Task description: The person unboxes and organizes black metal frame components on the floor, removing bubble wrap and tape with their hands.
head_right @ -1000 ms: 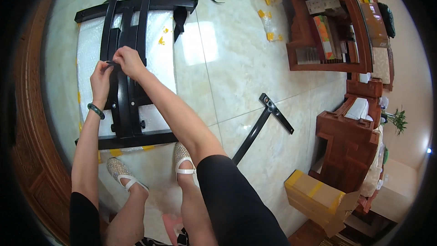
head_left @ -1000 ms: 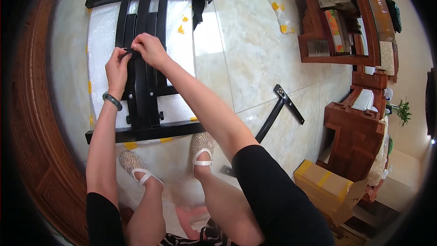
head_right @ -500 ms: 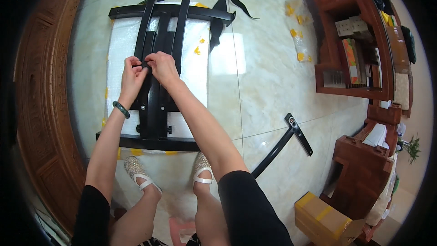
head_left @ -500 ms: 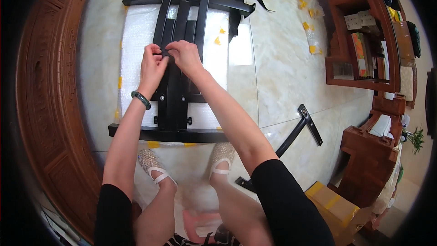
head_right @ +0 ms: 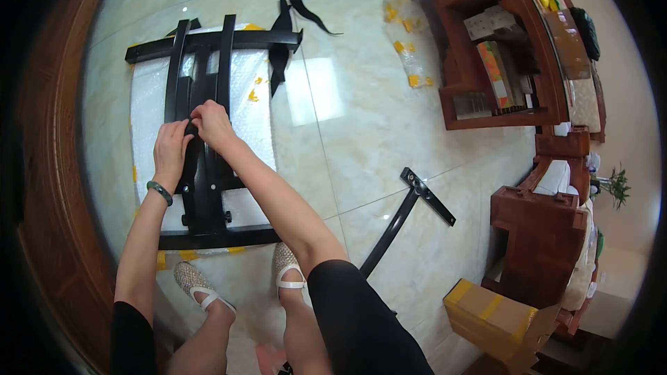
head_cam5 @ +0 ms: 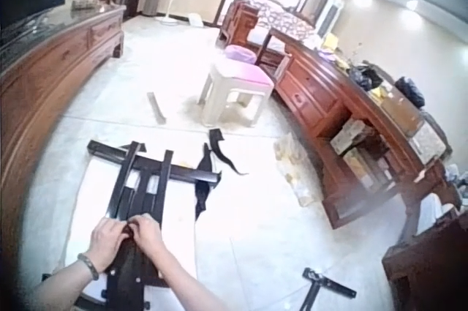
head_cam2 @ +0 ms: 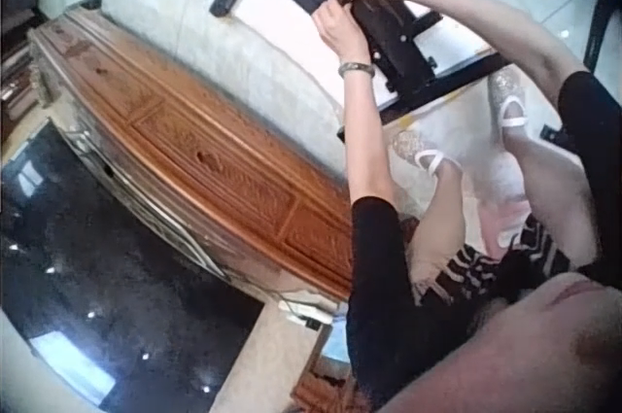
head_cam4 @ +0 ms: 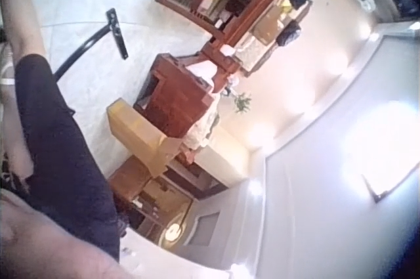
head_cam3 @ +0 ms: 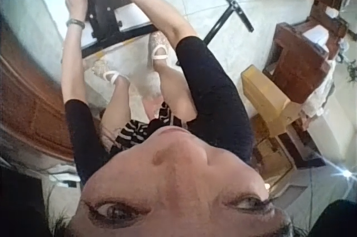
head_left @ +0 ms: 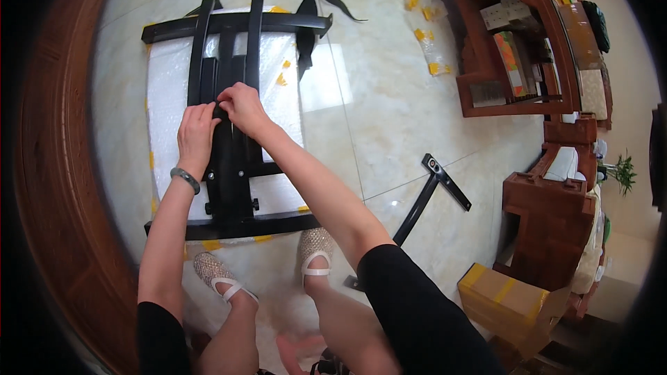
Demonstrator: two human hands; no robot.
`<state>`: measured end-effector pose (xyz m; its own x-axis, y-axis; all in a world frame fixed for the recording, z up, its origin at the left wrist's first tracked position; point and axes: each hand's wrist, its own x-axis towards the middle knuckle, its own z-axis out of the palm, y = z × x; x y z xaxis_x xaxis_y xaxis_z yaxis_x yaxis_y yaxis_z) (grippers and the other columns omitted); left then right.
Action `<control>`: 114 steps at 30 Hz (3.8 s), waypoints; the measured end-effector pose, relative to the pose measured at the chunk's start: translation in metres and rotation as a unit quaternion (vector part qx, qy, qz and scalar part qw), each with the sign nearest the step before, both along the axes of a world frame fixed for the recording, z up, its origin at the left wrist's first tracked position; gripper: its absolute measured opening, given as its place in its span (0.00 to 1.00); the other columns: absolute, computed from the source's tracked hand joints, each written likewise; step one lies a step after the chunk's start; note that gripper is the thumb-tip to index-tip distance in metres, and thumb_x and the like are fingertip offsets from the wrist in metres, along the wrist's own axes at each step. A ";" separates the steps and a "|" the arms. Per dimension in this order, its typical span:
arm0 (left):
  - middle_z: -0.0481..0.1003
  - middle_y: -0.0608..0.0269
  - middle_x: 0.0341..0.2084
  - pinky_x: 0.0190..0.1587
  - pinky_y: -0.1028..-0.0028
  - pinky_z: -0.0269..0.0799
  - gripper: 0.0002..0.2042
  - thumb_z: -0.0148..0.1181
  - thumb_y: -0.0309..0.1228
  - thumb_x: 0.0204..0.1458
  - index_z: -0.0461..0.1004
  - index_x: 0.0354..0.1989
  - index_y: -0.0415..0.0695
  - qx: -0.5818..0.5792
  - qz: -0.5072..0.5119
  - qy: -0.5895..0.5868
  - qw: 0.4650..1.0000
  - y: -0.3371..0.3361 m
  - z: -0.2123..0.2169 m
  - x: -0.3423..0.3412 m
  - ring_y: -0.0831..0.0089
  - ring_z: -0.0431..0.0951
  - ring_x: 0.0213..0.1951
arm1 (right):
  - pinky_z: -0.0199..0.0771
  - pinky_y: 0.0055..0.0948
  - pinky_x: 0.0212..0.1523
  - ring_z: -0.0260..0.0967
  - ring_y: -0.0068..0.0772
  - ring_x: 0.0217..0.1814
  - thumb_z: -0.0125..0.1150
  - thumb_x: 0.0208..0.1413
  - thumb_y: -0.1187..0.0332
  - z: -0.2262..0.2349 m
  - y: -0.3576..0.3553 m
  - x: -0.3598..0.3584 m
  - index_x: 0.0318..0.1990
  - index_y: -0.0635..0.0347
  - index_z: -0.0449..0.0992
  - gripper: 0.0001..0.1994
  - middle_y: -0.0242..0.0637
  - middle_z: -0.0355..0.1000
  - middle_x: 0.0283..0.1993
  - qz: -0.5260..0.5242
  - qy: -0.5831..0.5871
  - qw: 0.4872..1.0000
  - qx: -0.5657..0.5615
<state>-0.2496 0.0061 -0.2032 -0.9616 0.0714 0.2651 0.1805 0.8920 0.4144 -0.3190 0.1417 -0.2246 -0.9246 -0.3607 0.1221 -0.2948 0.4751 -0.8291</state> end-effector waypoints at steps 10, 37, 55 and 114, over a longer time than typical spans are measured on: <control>0.70 0.67 0.27 0.39 0.79 0.68 0.19 0.60 0.15 0.42 0.69 0.45 0.43 0.337 0.055 -0.176 0.923 -0.021 -0.007 -0.016 0.77 0.71 0.33 | 0.73 0.36 0.42 0.73 0.41 0.37 0.62 0.49 0.68 -0.042 0.282 -0.014 0.37 0.61 0.78 0.09 0.45 0.74 0.37 -0.293 0.060 0.938 0.175; 0.78 0.68 0.30 0.39 0.61 0.64 0.27 0.64 0.31 0.44 0.69 0.56 0.56 0.056 0.040 -0.235 0.970 -0.031 0.000 -0.028 0.67 0.77 0.37 | 0.72 0.31 0.40 0.75 0.38 0.36 0.57 0.53 0.67 -0.037 0.349 0.000 0.38 0.61 0.78 0.09 0.43 0.77 0.34 -0.251 -0.104 0.926 0.261; 0.73 0.68 0.31 0.42 0.82 0.70 0.28 0.57 0.21 0.51 0.62 0.62 0.48 0.452 0.036 -0.379 0.807 -0.042 0.011 -0.021 0.82 0.72 0.36 | 0.73 0.27 0.26 0.73 0.31 0.21 0.62 0.47 0.78 -0.003 0.002 0.026 0.37 0.64 0.78 0.08 0.40 0.74 0.32 0.009 -0.068 0.998 -0.003; 0.59 0.53 0.62 0.62 0.49 0.54 0.35 0.67 0.32 0.36 0.64 0.58 0.42 -0.049 -0.472 -0.334 0.814 0.047 0.051 0.127 0.52 0.58 0.64 | 0.63 0.43 0.58 0.53 0.49 0.67 0.54 0.46 0.37 -0.081 0.509 -0.145 0.59 0.58 0.66 0.39 0.53 0.42 0.71 -0.196 -0.327 0.837 0.393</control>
<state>-0.1225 0.0530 -0.1521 -0.3933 0.8518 -0.3460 0.5693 0.5211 0.6359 -0.4642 0.6511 -0.3061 -0.7670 0.2545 -0.5890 0.4060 0.9033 -0.1384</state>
